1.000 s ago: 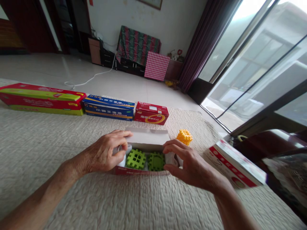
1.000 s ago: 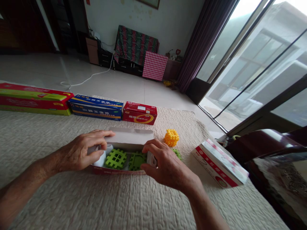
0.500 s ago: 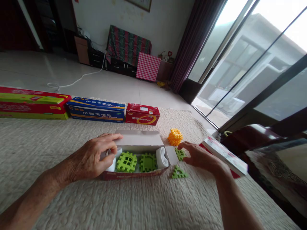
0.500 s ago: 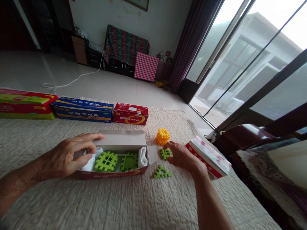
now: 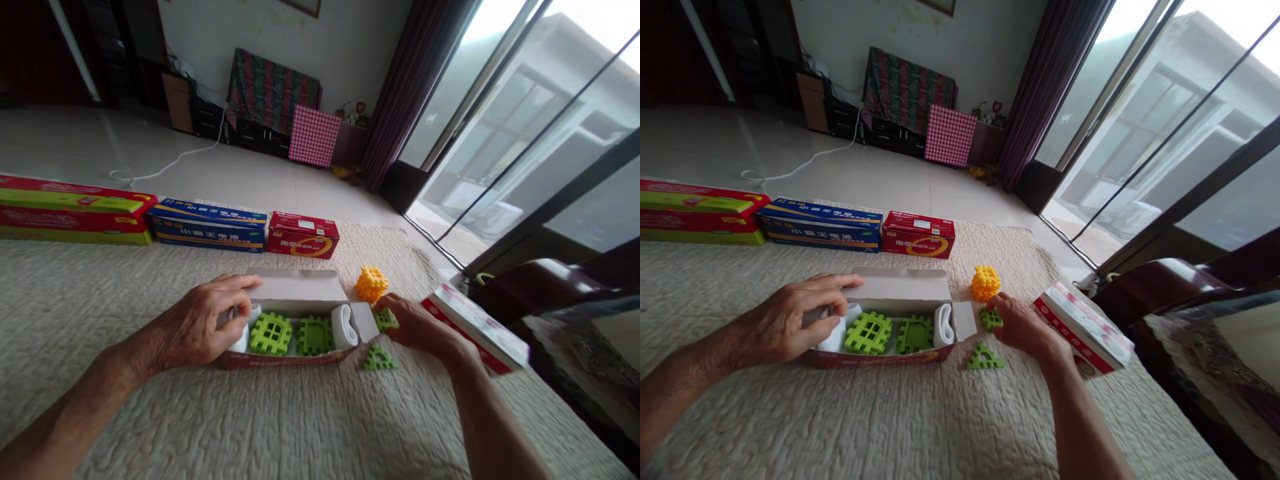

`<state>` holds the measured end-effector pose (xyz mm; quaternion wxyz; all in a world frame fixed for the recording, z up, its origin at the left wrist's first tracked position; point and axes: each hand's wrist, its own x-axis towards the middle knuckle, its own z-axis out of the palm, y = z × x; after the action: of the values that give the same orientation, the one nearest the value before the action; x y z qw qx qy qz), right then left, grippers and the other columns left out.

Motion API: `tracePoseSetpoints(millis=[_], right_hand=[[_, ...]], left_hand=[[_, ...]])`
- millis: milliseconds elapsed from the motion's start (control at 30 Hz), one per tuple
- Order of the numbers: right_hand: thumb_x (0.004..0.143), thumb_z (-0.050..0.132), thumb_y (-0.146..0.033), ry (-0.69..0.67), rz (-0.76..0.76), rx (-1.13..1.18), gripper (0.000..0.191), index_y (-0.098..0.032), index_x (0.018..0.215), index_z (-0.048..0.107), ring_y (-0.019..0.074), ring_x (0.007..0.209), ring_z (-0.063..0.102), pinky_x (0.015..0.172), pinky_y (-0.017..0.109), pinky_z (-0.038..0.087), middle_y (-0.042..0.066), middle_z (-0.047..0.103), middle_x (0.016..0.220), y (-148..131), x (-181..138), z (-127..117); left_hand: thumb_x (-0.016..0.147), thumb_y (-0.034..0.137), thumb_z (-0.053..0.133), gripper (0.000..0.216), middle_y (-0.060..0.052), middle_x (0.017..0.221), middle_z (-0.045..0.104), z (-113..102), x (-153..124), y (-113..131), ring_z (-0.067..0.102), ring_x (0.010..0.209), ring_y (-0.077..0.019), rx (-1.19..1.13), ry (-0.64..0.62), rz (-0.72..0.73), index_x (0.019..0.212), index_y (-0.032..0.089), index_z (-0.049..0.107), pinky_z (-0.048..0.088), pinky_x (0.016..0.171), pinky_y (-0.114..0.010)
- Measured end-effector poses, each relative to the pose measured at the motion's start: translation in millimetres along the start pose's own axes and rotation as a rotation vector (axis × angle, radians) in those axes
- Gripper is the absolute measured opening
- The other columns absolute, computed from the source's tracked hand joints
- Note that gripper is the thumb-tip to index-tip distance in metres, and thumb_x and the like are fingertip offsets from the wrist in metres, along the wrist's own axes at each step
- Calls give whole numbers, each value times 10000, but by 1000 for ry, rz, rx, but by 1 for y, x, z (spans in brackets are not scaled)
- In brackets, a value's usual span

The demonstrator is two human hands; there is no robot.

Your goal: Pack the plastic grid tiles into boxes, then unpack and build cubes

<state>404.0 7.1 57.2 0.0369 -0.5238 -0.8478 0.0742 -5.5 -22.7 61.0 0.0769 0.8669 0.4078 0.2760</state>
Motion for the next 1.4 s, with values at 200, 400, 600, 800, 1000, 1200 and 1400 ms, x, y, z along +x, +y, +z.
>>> tracePoseSetpoints(millis=[200, 400, 600, 800, 1000, 1200, 1400], right_hand=[[792, 615, -236, 202, -29, -6, 301, -219, 1092, 606, 215, 909, 660, 820, 392, 536, 79, 671, 1090, -36, -12, -41], [809, 625, -224, 234, -335, 307, 325, -237, 1129, 570, 210, 1074, 599, 936, 383, 492, 63, 626, 1168, -116, -1, -54], [774, 616, -200, 138, -335, 300, 324, -232, 1092, 563, 209, 1010, 585, 882, 382, 488, 59, 614, 1120, -130, 11, -32], [788, 600, -190, 140, -289, 239, 281, -215, 1065, 562, 205, 983, 575, 872, 383, 468, 60, 614, 1077, -125, 9, -38], [779, 628, -205, 138, -250, 180, 277, -209, 1051, 575, 223, 979, 572, 884, 417, 465, 69, 620, 1051, -130, 11, -33], [796, 637, -200, 142, -302, 206, 320, -222, 1107, 567, 234, 1091, 554, 973, 438, 446, 73, 601, 1185, -126, 10, -29], [788, 646, -202, 123, -292, 221, 344, -222, 1121, 564, 230, 1115, 545, 964, 424, 464, 77, 570, 1229, -124, 9, -29]], left_hand=[[790, 201, 500, 121, -88, 1301, 620, 0, 1, 3, 568, 1210, -250, -1, 20, -17, 711, 184, 590, 438, 1051, -406], [775, 193, 508, 107, -88, 1301, 621, 0, 1, 2, 571, 1207, -251, -8, 16, -8, 716, 187, 597, 443, 1047, -392], [770, 185, 508, 113, -96, 1290, 627, 1, 1, 0, 577, 1202, -256, -14, 16, 4, 715, 185, 607, 445, 1049, -407], [777, 179, 496, 131, -104, 1275, 636, 1, 2, 1, 582, 1201, -248, -10, 35, 6, 704, 182, 605, 451, 1047, -395], [759, 169, 505, 124, -98, 1266, 644, 1, 2, 2, 583, 1200, -259, -22, 29, 7, 702, 185, 614, 455, 1046, -422], [758, 167, 504, 124, -109, 1263, 644, 1, 2, 1, 588, 1195, -263, -13, 25, 18, 703, 183, 613, 467, 1030, -419], [769, 171, 498, 131, -116, 1262, 643, 0, 3, 0, 587, 1195, -263, 1, 25, 21, 693, 177, 606, 464, 1034, -409]])
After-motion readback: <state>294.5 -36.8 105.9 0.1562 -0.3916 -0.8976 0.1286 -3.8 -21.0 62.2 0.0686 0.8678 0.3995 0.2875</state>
